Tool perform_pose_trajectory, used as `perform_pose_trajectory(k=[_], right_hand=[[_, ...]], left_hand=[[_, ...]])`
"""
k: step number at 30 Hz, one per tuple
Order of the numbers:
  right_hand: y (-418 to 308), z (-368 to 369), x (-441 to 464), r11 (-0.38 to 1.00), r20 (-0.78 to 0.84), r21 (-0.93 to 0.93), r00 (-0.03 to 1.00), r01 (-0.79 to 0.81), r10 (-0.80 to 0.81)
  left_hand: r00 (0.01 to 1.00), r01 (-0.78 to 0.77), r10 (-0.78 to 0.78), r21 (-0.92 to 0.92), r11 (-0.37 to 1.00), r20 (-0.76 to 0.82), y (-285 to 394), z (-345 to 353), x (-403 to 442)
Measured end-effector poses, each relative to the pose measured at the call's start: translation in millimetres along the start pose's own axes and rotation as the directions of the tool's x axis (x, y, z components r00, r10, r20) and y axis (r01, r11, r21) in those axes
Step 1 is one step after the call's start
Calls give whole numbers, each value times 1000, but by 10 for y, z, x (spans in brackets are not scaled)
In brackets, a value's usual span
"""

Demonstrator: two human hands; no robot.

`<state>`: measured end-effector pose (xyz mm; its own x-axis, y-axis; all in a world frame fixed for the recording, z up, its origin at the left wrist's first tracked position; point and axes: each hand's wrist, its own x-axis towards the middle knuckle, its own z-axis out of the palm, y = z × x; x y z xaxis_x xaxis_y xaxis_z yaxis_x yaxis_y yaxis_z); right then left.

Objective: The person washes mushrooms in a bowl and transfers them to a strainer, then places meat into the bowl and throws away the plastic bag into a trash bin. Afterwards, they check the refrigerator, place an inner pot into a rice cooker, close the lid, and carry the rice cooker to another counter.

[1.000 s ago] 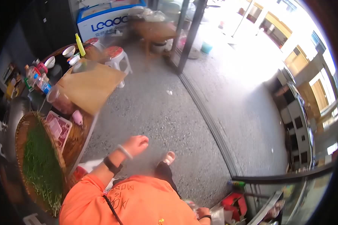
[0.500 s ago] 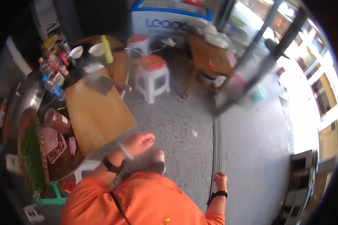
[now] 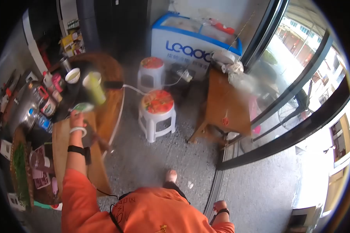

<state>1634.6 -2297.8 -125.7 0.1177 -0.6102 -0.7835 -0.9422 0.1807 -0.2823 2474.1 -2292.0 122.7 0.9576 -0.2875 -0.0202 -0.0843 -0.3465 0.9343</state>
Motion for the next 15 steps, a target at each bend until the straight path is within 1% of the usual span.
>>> perform_pose_trajectory(k=[1,2,3,4,5,6,7,9,11,12,13,14,15], right_hand=[[-168,-376,223,989,-50,133,996,-63,70],[-551,-764,299,910,-85,383,975,-159,206],[-1078,-1074,79,753,-58,612,935,-243,349],[-1274,-1261,52,761,-153,636,947,-123,281],[-1400,-1473,112,759,-157,643,950,-108,269],[-1521,-1648,192,810,-182,581,957,-80,224],[-1619,-1771,262,856,-200,514,963,-55,181],[-1816,-2000,352,900,-257,435,952,-39,165],[-1727,-2025,620,912,-200,405,966,-70,163],[-1443,-1973,915,904,-190,421,968,-69,162],[-1167,-1892,1182,965,-228,234,971,121,-66],[-1164,-1822,1366,973,-29,-220,996,76,-85],[-1322,-1810,1411,768,171,-613,980,185,-100]], left_hand=[[994,-4,0,-39,999,-105,50,54,89],[968,-122,138,87,989,-211,-17,129,273],[952,-35,73,131,991,-298,-87,169,402],[924,60,6,160,985,-383,-153,209,525],[884,157,-60,172,973,-463,-216,249,643],[869,276,-279,-68,959,-407,-34,262,504],[842,325,-343,-116,939,-416,8,271,462],[880,219,-297,-239,946,-371,-122,283,506],[887,277,-388,-386,880,-250,-229,264,633],[885,295,-410,-416,860,-221,-329,249,763],[879,306,-408,-362,880,-249,-404,185,919],[873,322,-382,-233,918,-302,-530,85,1132],[889,329,-296,36,944,-349,-660,-48,1403]])
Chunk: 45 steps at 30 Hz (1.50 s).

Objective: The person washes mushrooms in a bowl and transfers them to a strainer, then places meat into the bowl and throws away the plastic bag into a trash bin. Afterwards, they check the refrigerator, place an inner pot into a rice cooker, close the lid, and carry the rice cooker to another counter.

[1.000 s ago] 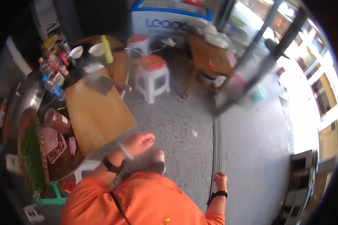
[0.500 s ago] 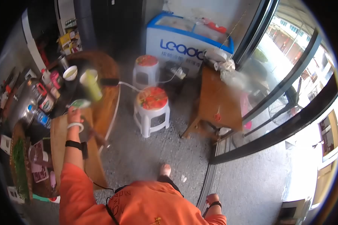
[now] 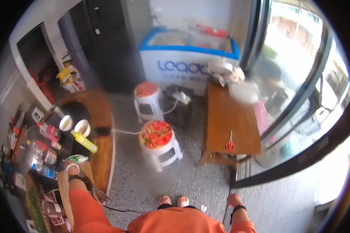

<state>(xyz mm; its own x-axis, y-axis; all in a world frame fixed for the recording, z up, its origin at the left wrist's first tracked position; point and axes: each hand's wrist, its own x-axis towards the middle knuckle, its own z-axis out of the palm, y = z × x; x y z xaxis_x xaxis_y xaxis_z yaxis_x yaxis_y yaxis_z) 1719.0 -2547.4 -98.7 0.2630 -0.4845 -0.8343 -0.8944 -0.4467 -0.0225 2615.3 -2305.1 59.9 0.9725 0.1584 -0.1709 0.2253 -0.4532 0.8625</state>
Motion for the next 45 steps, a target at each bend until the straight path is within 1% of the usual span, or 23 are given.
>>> perform_pose_trajectory(k=[1,2,4,5,6,7,8,9,10,12,14,16,19,22,25,30,34,35,36,38,40,43,45], right_hand=[[-53,16,-82,950,-88,-304,991,70,-101],[-74,84,-76,946,-104,-313,987,88,-126],[-339,-250,-297,950,30,-288,993,117,-113],[-383,-294,-286,960,-120,-240,977,143,-175],[-607,-605,-382,974,-80,-222,994,50,-70],[-678,-714,-324,939,-172,-311,962,149,-210],[-913,-995,-387,991,-279,-77,952,111,-129],[-1149,-1272,-451,975,-383,185,923,123,-44],[-1386,-1547,-518,895,-478,408,878,180,41],[-1801,-2023,-550,807,-592,416,798,418,-108],[-2174,-2540,-767,626,-676,398,675,671,-294],[-2422,-2868,-905,502,-813,232,449,833,-370],[-2288,-3201,-1150,375,-830,152,324,914,-453],[-1652,-3134,-888,518,-688,27,392,855,-611],[-781,-3024,-761,491,-853,155,366,858,-371],[540,-2831,-137,548,-833,550,459,630,309],[1417,-2711,614,190,-554,738,422,647,718],[1569,-2718,679,-88,-398,694,482,715,780],[1687,-2731,730,-351,-235,577,561,738,794],[1881,-2646,809,-449,-82,570,591,688,803],[1957,-2494,877,-462,-22,644,618,610,786],[2047,-2208,893,-465,-162,614,678,638,717],[1874,-2266,516,-452,-135,713,737,536,662]], left_hand=[[990,-132,140,342,930,3,30,-33,355],[952,-294,285,607,738,114,244,-128,143],[773,-404,545,914,29,324,917,-370,-663],[701,-547,585,834,72,409,896,-531,-258],[604,-737,719,584,339,345,806,-710,60],[687,-726,683,291,624,248,984,-785,-286],[758,-632,636,-80,771,147,1181,-861,-675],[684,-627,632,-148,765,364,1536,-933,-1539],[684,-626,626,-139,767,374,1620,-879,-1933],[454,-644,596,-219,733,663,1750,-744,-2496],[109,-842,565,-226,490,818,1857,-400,-3085],[-67,-906,437,-238,351,897,1802,50,-3644],[-377,-868,377,-465,176,846,1514,788,-4458],[-544,-774,333,-614,155,770,1352,1480,-5220],[-474,-666,532,-681,305,702,1180,2128,-5830],[-333,-812,482,-506,290,811,1025,2344,-6034],[-89,-916,236,-172,362,968,638,2071,-5733],[-70,-920,227,-151,361,971,528,1972,-5659],[10,-929,171,-54,366,985,423,1881,-5587],[100,-931,106,56,361,989,308,1743,-5545],[241,-901,-24,233,365,970,226,1652,-5552],[283,-936,-162,310,169,945,-25,1665,-5495],[239,-941,-151,267,206,959,-136,1667,-5493]])
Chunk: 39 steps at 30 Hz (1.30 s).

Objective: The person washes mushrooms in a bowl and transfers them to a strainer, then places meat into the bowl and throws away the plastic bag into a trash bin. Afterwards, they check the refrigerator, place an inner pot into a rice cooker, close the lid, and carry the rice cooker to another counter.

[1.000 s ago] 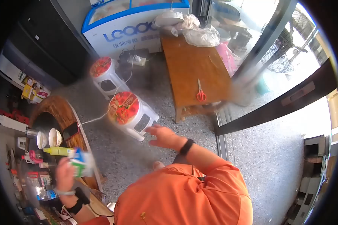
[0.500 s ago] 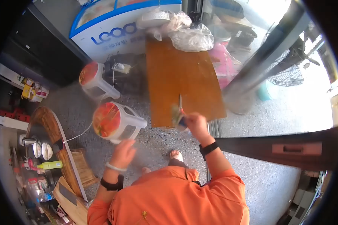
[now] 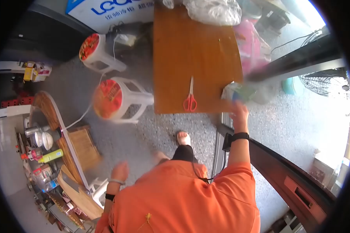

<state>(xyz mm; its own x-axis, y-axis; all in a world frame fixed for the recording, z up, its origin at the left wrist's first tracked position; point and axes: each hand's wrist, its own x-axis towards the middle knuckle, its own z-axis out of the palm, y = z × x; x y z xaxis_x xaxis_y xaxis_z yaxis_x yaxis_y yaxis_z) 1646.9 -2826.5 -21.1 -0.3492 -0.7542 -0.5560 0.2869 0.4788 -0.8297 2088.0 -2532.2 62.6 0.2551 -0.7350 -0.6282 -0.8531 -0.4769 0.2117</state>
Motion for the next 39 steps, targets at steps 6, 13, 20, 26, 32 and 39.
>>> perform_pose_trajectory(k=[6,13,20,26,32,39], right_hand=[[502,543,-198,709,356,-689,922,150,151],[584,1598,-120,89,350,-928,928,362,-130],[681,1163,-399,-23,745,-667,667,744,-19],[1853,484,-241,214,639,-738,561,640,526],[2472,1040,342,207,347,-937,794,280,499],[2791,1784,568,255,355,-931,818,262,453]], left_hand=[[996,-63,51,-171,983,-73,140,70,-20],[997,43,-58,-224,974,-60,3,297,-203],[979,197,-204,-316,928,9,-14,593,-346],[942,327,-325,-472,819,88,176,870,-490],[906,376,-419,-574,727,63,48,1430,-815],[797,585,-551,-542,604,247,69,1785,-1099]])
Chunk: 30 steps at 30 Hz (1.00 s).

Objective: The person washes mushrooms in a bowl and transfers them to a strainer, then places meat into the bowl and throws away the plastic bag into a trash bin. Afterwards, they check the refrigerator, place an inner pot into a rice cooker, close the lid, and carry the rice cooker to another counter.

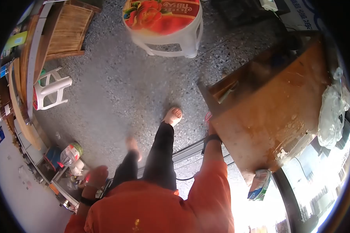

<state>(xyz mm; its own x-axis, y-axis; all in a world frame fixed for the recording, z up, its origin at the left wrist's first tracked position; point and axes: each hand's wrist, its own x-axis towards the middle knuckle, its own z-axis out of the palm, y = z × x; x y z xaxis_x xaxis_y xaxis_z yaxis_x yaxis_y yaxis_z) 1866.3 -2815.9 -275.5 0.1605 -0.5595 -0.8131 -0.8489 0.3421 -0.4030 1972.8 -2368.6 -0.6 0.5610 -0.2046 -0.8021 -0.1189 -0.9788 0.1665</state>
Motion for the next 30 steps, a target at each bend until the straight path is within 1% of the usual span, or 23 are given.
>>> perform_pose_trajectory(k=[2,4,6,9,10,11,13,14,15,16,17,18,19,20,21,22,23,24,25,26,27,28,30], right_hand=[[17,31,137,999,-15,46,1000,9,-8],[48,15,197,996,-46,87,999,21,-17],[114,15,175,992,-85,121,996,29,-18],[283,72,-14,985,-112,167,993,45,-26],[385,117,-121,983,-82,179,996,38,-24],[525,165,-262,982,-26,187,1000,21,-16],[753,265,-600,993,158,110,987,-41,23],[792,316,-758,999,234,-5,971,-54,54],[704,386,-932,985,282,-170,956,-36,83],[612,452,-1110,943,329,-333,938,4,112],[513,517,-1293,877,374,-476,917,59,141],[370,646,-1487,838,400,-524,913,155,81],[298,799,-1549,701,549,-590,836,401,-17],[227,954,-1607,490,681,-593,722,639,-119],[144,1117,-1681,261,783,-532,585,806,-212],[-99,1480,-2107,505,598,-659,795,558,-98],[-185,1823,-2310,504,589,-658,799,559,-117],[-268,2168,-2510,504,581,-657,803,561,-137],[-355,2549,-2647,-162,886,-444,405,881,-227],[-400,2929,-2674,-731,1000,18,-11,682,14],[-489,3397,-3030,-736,999,-47,37,675,-30],[-471,3938,-3437,-732,993,-118,90,671,-78],[-686,4679,-4750,-390,976,-105,19,915,-219]], left_hand=[[998,43,-43,-3,999,54,-209,162,3],[998,40,-38,-36,999,43,-204,156,-5],[997,55,-62,-168,984,-38,-168,101,-19],[997,55,-67,-243,968,-42,-402,148,-49],[996,46,-63,-259,965,-58,-553,195,-87],[995,71,-92,-348,935,-45,-756,275,-124],[983,103,-161,-462,881,-88,-1155,389,-222],[940,282,-337,-654,702,44,-1370,442,-305],[866,421,-455,-791,443,206,-1622,519,-412],[851,392,-498,-831,394,165,-1923,634,-544],[791,463,-534,-863,203,299,-2259,778,-676],[732,508,-527,-861,1,431,-2626,958,-809],[756,522,-553,-833,186,350,-3025,1329,-954],[778,532,-567,-764,365,270,-3376,1624,-1109],[823,521,-530,-644,560,205,-3593,1606,-1281],[994,109,-109,13,994,0,-4161,2110,-1363],[950,290,-311,-287,913,-29,-4485,2265,-1498],[870,429,-492,-561,708,44,-4648,2381,-1580],[750,476,-651,-777,411,115,-4811,2494,-1657],[609,467,-747,-882,66,267,-4989,2454,-1731],[567,364,-763,-925,-106,310,-5063,2167,-1877],[571,329,-762,-935,-130,306,-5228,2033,-1922],[512,55,-813,-955,-292,278,-5537,1867,-1940]])
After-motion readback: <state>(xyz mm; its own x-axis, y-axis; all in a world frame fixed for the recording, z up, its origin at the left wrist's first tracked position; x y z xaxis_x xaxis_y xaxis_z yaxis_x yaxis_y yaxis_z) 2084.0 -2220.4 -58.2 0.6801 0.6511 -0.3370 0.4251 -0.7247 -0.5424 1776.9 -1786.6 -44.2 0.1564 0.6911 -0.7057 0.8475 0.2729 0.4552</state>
